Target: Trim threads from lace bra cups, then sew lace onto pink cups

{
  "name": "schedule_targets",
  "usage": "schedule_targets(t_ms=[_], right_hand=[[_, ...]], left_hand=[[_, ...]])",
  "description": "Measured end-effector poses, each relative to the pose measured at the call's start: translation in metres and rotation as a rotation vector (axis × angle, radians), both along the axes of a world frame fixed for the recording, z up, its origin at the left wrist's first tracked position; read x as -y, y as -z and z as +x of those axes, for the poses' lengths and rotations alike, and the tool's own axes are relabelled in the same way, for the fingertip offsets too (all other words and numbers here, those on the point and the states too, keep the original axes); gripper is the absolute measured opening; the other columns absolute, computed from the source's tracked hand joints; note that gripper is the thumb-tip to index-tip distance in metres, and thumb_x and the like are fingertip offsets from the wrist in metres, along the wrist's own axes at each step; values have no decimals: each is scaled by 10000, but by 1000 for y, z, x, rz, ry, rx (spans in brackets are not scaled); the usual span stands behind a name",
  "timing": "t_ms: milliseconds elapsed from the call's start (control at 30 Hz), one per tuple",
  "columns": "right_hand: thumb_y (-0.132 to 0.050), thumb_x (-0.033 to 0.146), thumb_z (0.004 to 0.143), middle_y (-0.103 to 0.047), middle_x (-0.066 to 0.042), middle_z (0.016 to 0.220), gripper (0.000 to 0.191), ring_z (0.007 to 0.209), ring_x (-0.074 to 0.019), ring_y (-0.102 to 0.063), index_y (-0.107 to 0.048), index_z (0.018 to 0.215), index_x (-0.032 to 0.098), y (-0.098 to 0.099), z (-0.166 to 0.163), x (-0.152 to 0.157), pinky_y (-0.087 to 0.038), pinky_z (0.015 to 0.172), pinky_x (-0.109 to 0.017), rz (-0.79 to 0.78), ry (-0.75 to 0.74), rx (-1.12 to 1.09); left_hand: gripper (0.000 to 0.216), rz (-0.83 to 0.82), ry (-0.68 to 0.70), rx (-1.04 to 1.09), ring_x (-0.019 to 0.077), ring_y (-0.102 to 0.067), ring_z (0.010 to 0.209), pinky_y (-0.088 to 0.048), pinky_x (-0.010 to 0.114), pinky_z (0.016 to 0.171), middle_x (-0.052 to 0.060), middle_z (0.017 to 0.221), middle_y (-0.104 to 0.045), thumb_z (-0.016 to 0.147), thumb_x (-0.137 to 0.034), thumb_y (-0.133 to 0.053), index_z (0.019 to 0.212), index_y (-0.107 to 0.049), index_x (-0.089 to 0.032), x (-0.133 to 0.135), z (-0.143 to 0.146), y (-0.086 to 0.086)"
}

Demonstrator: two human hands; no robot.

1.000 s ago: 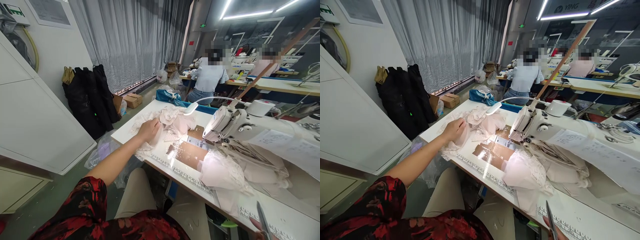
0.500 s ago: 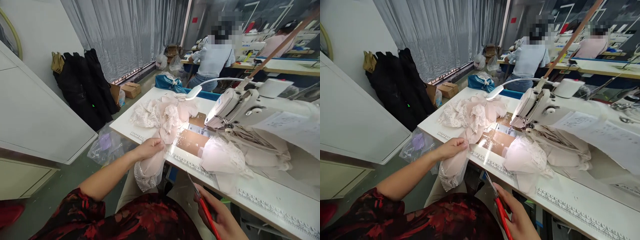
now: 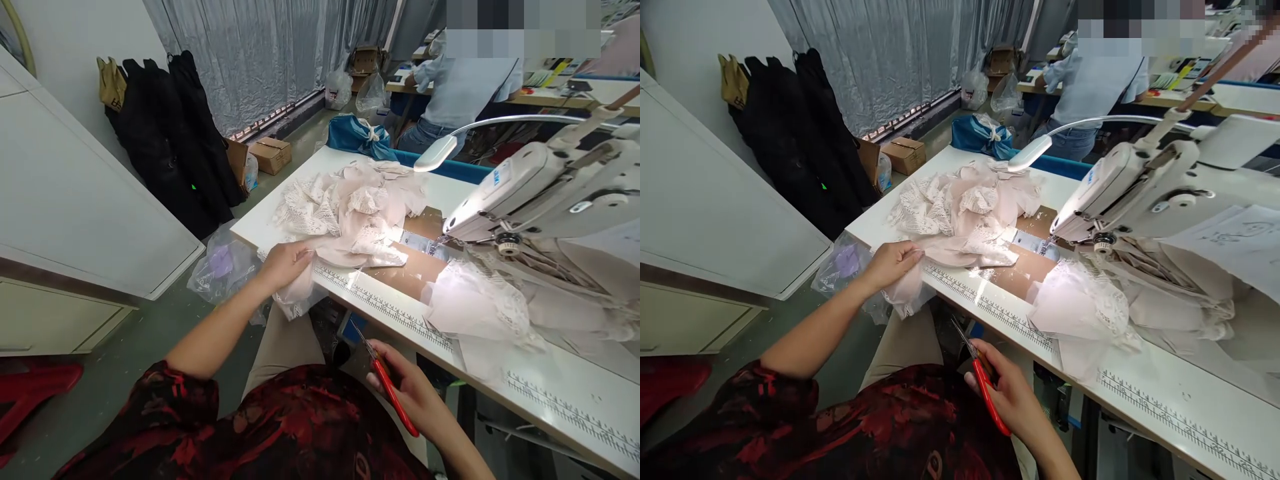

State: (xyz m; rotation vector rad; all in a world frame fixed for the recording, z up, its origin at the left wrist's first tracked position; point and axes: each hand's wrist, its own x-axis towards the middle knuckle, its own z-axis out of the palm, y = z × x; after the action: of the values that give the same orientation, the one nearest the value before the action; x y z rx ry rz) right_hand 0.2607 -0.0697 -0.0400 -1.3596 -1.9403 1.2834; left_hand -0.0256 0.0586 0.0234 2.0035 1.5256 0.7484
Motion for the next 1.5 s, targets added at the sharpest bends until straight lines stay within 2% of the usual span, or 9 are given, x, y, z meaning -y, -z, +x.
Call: schedule_targets(t_ms=[67, 167, 300, 433, 567, 833, 1200, 1333, 1500], right_hand=[[-585, 400, 850, -674, -80, 1076, 441, 985, -237, -643, -549, 1244, 205, -2, -3, 1, -531, 880, -336, -11, -6, -14], [-597, 398, 847, -664, -90, 1118, 457, 1012, -247, -633, -548, 1258, 207, -5, -7, 1, -517, 908, -350, -43, -6, -51], [-618, 399, 828, -678, -69, 1028, 429, 950, -243, -636, -579, 1211, 209, -8, -10, -4, -531, 849, -334, -80, -3, -77], [-636, 401, 814, -649, -20, 888, 452, 802, -199, -616, -565, 1222, 221, -10, -15, -12, -526, 761, -301, -133, -33, -86], [-648, 404, 804, -625, -1, 865, 453, 784, -192, -592, -569, 1214, 229, -12, -22, -23, -511, 732, -288, -175, -80, -102], [-650, 413, 806, -657, -42, 969, 466, 897, -238, -605, -559, 1214, 206, -14, -42, -36, -501, 796, -321, -153, -140, -115], [-682, 389, 783, -686, -75, 1063, 456, 931, -256, -638, -582, 1193, 216, -21, -47, -44, -496, 798, -325, 69, -189, 59], [-678, 387, 792, -676, -57, 986, 443, 858, -229, -623, -577, 1187, 213, -22, -47, -43, -487, 757, -302, 54, -205, 64], [-639, 411, 820, -643, -20, 804, 398, 679, -181, -571, -595, 1161, 210, -23, -45, -42, -464, 617, -260, 33, -198, 81]], left_hand=[[286, -66, 48, 93, 134, -512, 659, -357, 225, 614, -13, 682, -571, 868, -394, -489, 776, -612, -153, -1, -1, 0], [293, -161, 126, 215, 101, -422, 586, -311, 211, 559, -39, 598, -452, 859, -355, -463, 654, -516, -152, 13, 4, 8], [261, -225, 156, 287, 84, -327, 541, -244, 213, 511, -48, 548, -332, 814, -262, -430, 574, -415, -158, 39, 12, 25], [218, -330, 238, 345, 100, -449, 624, -338, 203, 581, -18, 654, -509, 818, -300, -484, 709, -566, -130, 48, 8, 37], [302, -461, 300, 432, 124, -536, 695, -408, 220, 665, 22, 749, -611, 847, -387, -525, 835, -641, -109, 48, -2, 44], [347, -656, 329, 577, 134, -585, 712, -439, 222, 685, 50, 801, -680, 814, -428, -612, 899, -693, -101, 49, -4, 49], [413, -693, 303, 630, 124, -560, 666, -407, 190, 594, 31, 713, -663, 711, -511, -693, 772, -697, -102, 49, 3, 46], [414, -709, 311, 660, 117, -550, 662, -405, 186, 592, 27, 703, -653, 705, -509, -701, 770, -698, -101, 49, 4, 44], [410, -748, 309, 670, 143, -566, 713, -435, 221, 646, 48, 760, -667, 704, -504, -704, 806, -704, -106, 50, 5, 44]])
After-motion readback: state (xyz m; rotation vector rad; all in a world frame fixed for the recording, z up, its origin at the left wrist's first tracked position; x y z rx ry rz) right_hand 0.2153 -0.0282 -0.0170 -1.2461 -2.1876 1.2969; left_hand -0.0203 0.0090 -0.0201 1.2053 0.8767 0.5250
